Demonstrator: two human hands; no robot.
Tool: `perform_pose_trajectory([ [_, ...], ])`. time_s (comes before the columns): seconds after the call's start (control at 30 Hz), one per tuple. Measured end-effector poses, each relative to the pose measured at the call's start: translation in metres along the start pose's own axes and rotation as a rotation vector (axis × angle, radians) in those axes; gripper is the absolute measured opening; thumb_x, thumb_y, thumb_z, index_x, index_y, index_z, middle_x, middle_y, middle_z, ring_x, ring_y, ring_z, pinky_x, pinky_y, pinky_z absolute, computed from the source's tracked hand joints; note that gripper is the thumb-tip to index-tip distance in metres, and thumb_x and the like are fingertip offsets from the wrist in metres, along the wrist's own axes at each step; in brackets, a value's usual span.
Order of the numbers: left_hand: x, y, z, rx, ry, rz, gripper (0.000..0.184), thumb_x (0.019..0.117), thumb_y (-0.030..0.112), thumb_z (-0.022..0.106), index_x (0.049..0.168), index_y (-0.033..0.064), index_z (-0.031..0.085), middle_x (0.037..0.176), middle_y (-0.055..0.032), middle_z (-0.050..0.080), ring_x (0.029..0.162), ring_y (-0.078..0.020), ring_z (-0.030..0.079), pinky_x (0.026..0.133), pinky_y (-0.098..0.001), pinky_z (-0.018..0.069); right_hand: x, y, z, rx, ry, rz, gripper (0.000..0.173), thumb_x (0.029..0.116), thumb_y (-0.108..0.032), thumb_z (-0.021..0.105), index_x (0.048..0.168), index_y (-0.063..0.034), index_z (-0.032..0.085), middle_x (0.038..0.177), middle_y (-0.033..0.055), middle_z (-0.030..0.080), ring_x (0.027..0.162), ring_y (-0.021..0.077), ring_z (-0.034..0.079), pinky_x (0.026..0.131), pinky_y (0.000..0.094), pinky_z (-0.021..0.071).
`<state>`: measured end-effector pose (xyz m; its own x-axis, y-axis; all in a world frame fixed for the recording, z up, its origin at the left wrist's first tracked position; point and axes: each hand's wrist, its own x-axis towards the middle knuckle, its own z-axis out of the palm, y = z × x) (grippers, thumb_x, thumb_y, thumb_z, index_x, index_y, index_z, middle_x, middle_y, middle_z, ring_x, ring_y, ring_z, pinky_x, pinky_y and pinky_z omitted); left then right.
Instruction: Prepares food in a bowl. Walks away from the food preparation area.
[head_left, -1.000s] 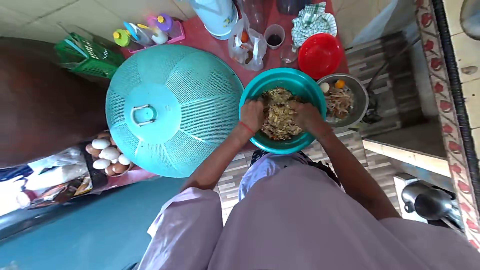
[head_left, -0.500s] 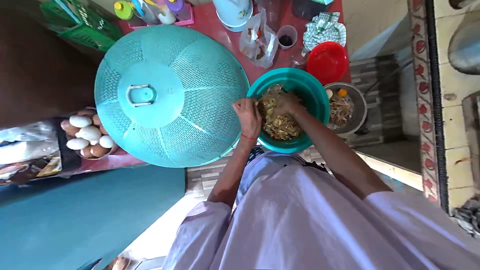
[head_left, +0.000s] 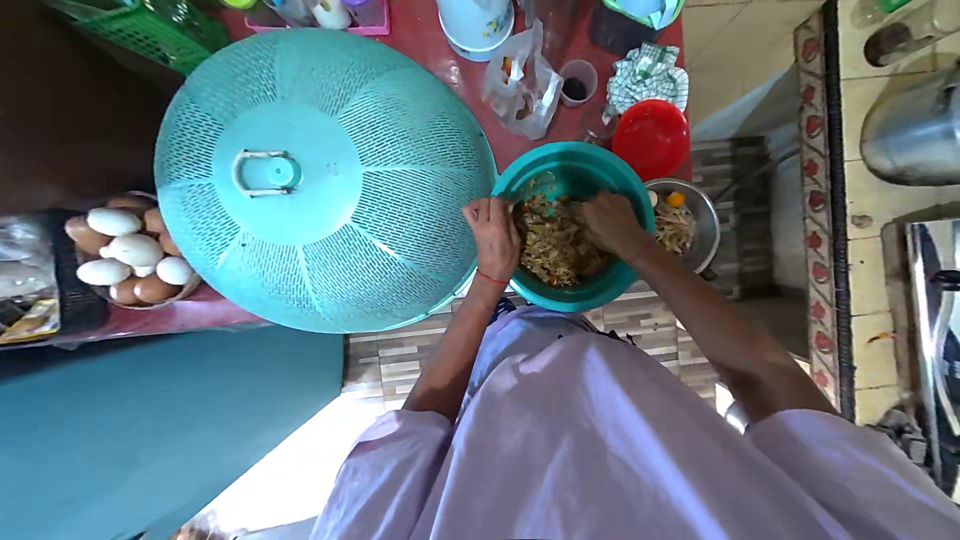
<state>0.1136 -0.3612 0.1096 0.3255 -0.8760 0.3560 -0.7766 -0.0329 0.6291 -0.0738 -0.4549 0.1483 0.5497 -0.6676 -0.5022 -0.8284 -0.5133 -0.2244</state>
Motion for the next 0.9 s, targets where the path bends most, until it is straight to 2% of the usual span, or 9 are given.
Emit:
perform_pose_trajectory([
  [0.07, -0.001, -0.001, 0.000, -0.016, 0.007, -0.021, 0.016, 0.1014, 0.003, 0.053, 0.096, -0.0041, 0.067, 0.090, -0.0197, 0.068, 0.099, -0.0397, 0.061, 0.098, -0.0474, 0.0442, 0.013, 0.006, 0.004, -0.024, 0.073, -0.014, 0.027, 0.0894, -0.015, 0.075, 0.112, -0.0003, 0.074, 0.131, 0.0255, 0.060, 0.128, 0.0481, 0.052, 0.099, 0.0653, 0.0465],
  [0.2, -0.002, -0.002, 0.001, -0.006, 0.023, -0.030, 0.017, 0.1017, 0.004, 0.053, 0.097, -0.0037, 0.067, 0.091, -0.0193, 0.067, 0.099, -0.0394, 0.061, 0.097, -0.0467, 0.0443, 0.054, -0.017, 0.011, 0.122, -0.154, -0.065, 0.075, 0.0890, -0.049, 0.076, 0.153, -0.0205, 0.050, 0.151, 0.0194, 0.052, 0.141, 0.0457, 0.045, 0.112, 0.0702, 0.0327],
  [0.23, -0.001, -0.002, 0.002, -0.003, 0.021, -0.037, 0.017, 0.1020, 0.005, 0.053, 0.097, -0.0034, 0.067, 0.091, -0.0193, 0.067, 0.099, -0.0393, 0.061, 0.097, -0.0466, 0.0443, 0.064, -0.026, 0.016, 0.144, -0.211, -0.087, 0.079, 0.0882, -0.054, 0.075, 0.155, -0.0204, 0.048, 0.154, 0.0192, 0.050, 0.142, 0.0457, 0.044, 0.112, 0.0708, 0.0332],
  [0.33, 0.001, 0.000, 0.003, 0.023, 0.032, -0.043, 0.017, 0.1013, 0.003, 0.053, 0.096, -0.0038, 0.067, 0.091, -0.0199, 0.067, 0.098, -0.0396, 0.061, 0.096, -0.0468, 0.0451, 0.067, -0.060, 0.023, 0.087, -0.261, -0.140, 0.061, 0.0821, -0.049, 0.079, 0.124, -0.0058, 0.069, 0.130, 0.0218, 0.065, 0.134, 0.0467, 0.050, 0.104, 0.0712, 0.0403],
  [0.43, -0.001, 0.002, 0.004, 0.050, 0.038, -0.024, 0.017, 0.1017, 0.002, 0.052, 0.096, -0.0038, 0.066, 0.090, -0.0198, 0.067, 0.098, -0.0399, 0.061, 0.095, -0.0463, 0.0452, 0.047, -0.075, 0.028, -0.034, -0.322, -0.231, 0.055, 0.0795, -0.052, 0.076, 0.109, -0.0065, 0.075, 0.117, 0.0160, 0.072, 0.137, 0.0434, 0.047, 0.113, 0.0725, 0.0239],
  [0.53, 0.000, 0.002, 0.001, 0.059, -0.007, -0.023, 0.018, 0.1021, 0.003, 0.051, 0.098, -0.0059, 0.066, 0.092, -0.0221, 0.066, 0.099, -0.0427, 0.061, 0.096, -0.0495, 0.0458, 0.020, -0.073, 0.023, -0.078, -0.318, -0.378, 0.043, 0.0794, -0.037, 0.081, 0.112, -0.0104, 0.074, 0.121, 0.0117, 0.071, 0.140, 0.0420, 0.043, 0.112, 0.0728, 0.0256],
  [0.67, 0.000, -0.001, 0.001, 0.067, -0.020, -0.013, 0.018, 0.1023, 0.003, 0.050, 0.099, -0.0057, 0.066, 0.092, -0.0222, 0.066, 0.099, -0.0424, 0.061, 0.096, -0.0492, 0.0458, -0.004, -0.044, 0.025, -0.111, -0.234, -0.449, 0.060, 0.0771, -0.014, 0.080, 0.134, -0.0242, 0.068, 0.137, 0.0067, 0.064, 0.140, 0.0435, 0.041, 0.100, 0.0708, 0.0408],
  [0.83, 0.000, -0.002, 0.002, 0.049, -0.021, -0.004, 0.018, 0.1027, 0.004, 0.051, 0.100, -0.0060, 0.065, 0.094, -0.0223, 0.066, 0.101, -0.0424, 0.061, 0.097, -0.0488, 0.0455, -0.023, -0.010, 0.014, -0.149, -0.158, -0.303, 0.033, 0.0838, -0.005, 0.076, 0.116, -0.0125, 0.075, 0.128, 0.0127, 0.068, 0.136, 0.0477, 0.046, 0.097, 0.0706, 0.0457],
  [0.9, 0.000, -0.002, 0.001, 0.043, -0.014, 0.008, 0.017, 0.1024, 0.003, 0.051, 0.099, -0.0063, 0.065, 0.093, -0.0226, 0.066, 0.100, -0.0425, 0.061, 0.096, -0.0491, 0.0454, -0.033, -0.003, 0.004, -0.138, -0.067, -0.271, 0.033, 0.0902, -0.001, 0.069, 0.121, -0.0121, 0.074, 0.128, 0.0153, 0.070, 0.137, 0.0490, 0.048, 0.105, 0.0739, 0.0361],
])
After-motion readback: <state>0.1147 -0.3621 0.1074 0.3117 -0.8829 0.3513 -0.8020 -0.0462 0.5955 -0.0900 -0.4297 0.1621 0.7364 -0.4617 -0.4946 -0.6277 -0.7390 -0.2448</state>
